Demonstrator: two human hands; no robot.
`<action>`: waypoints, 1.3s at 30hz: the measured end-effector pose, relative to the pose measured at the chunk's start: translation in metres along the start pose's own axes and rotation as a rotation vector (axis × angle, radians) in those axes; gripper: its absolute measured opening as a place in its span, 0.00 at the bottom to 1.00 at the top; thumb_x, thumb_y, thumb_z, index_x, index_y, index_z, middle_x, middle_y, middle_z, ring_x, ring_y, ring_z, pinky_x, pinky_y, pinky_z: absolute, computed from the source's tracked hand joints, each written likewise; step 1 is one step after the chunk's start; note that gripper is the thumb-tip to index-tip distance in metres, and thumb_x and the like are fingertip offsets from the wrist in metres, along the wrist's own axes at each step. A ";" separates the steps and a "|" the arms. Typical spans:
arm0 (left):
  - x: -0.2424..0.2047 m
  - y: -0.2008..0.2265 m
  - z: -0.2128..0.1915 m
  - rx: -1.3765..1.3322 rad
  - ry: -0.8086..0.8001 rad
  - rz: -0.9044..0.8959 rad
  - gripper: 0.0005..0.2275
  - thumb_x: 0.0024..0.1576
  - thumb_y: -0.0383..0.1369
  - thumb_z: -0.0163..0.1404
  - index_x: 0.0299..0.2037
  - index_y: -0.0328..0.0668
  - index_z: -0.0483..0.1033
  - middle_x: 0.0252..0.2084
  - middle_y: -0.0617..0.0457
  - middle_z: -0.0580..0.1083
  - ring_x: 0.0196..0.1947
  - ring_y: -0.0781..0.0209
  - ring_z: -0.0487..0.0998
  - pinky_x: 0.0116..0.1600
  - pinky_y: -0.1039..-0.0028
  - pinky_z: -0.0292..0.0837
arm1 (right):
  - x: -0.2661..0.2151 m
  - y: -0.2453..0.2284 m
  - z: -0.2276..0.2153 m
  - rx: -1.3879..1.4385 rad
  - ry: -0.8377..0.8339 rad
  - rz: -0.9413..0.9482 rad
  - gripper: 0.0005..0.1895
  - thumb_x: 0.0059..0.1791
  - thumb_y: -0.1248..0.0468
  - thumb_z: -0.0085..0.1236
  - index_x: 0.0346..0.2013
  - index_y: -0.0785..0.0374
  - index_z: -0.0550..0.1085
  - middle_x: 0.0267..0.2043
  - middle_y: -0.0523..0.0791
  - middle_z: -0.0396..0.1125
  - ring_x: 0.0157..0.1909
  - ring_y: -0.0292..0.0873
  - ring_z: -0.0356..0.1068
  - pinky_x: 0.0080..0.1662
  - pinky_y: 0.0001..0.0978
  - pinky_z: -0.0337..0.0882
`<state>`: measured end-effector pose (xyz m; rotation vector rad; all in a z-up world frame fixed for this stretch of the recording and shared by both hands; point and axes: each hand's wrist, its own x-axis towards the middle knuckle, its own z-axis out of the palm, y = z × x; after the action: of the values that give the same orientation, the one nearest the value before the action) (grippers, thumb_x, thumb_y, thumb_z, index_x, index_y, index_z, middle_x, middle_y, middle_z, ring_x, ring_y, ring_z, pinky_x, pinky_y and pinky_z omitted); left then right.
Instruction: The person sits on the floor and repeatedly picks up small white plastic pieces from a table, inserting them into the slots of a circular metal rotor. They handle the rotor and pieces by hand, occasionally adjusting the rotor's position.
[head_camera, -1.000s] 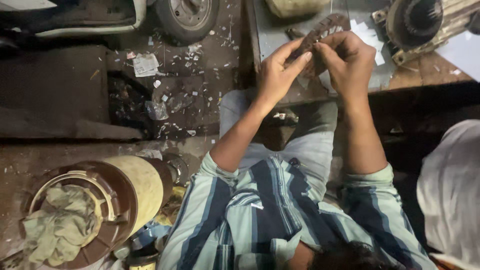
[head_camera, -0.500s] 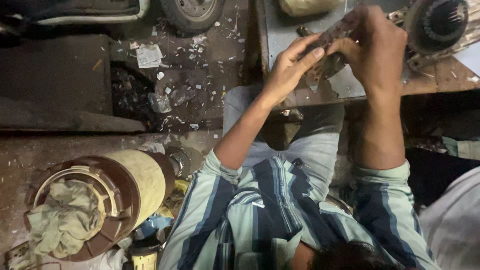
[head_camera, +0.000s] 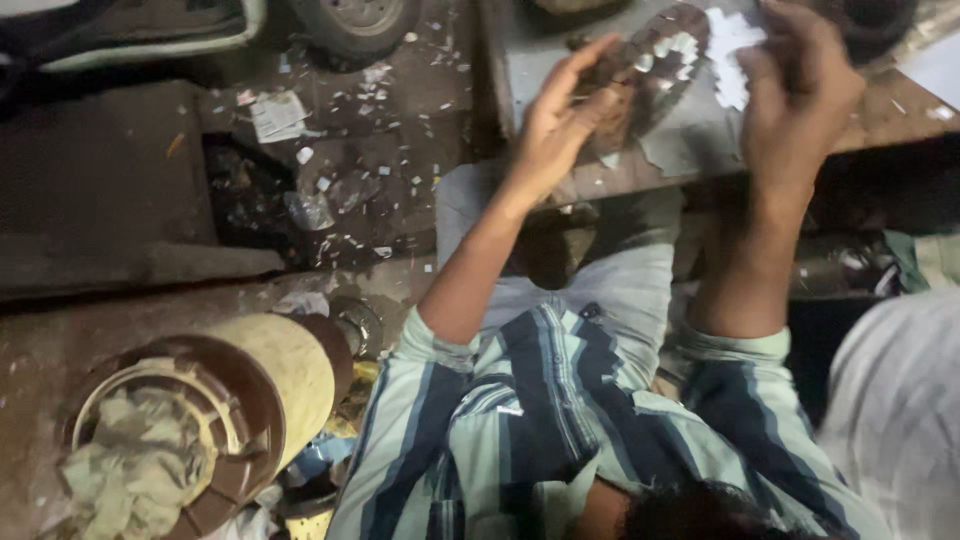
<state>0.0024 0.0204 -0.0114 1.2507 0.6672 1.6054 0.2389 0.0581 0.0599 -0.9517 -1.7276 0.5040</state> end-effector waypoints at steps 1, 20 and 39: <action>-0.002 0.001 0.001 -0.018 0.006 -0.023 0.25 0.68 0.40 0.54 0.72 0.37 0.63 0.69 0.53 0.66 0.69 0.64 0.67 0.73 0.72 0.66 | -0.007 0.013 -0.013 -0.055 0.053 0.036 0.18 0.53 0.77 0.59 0.58 0.67 0.77 0.49 0.54 0.73 0.47 0.49 0.73 0.50 0.35 0.73; -0.006 0.005 0.004 -0.056 0.056 -0.050 0.28 0.65 0.40 0.58 0.71 0.35 0.63 0.63 0.48 0.71 0.63 0.60 0.72 0.72 0.69 0.67 | -0.045 0.073 -0.046 -0.641 0.134 0.139 0.11 0.48 0.65 0.72 0.41 0.66 0.81 0.41 0.56 0.73 0.45 0.59 0.72 0.48 0.48 0.70; -0.054 0.062 0.063 0.646 0.093 0.112 0.06 0.58 0.24 0.60 0.45 0.36 0.81 0.42 0.48 0.81 0.42 0.57 0.83 0.49 0.71 0.77 | -0.102 -0.029 0.032 0.615 -0.116 0.435 0.04 0.54 0.70 0.59 0.41 0.69 0.76 0.40 0.43 0.71 0.39 0.32 0.69 0.42 0.24 0.69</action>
<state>0.0403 -0.0612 0.0397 1.6997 1.2597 1.5994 0.2124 -0.0364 0.0094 -0.8462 -1.3236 1.3087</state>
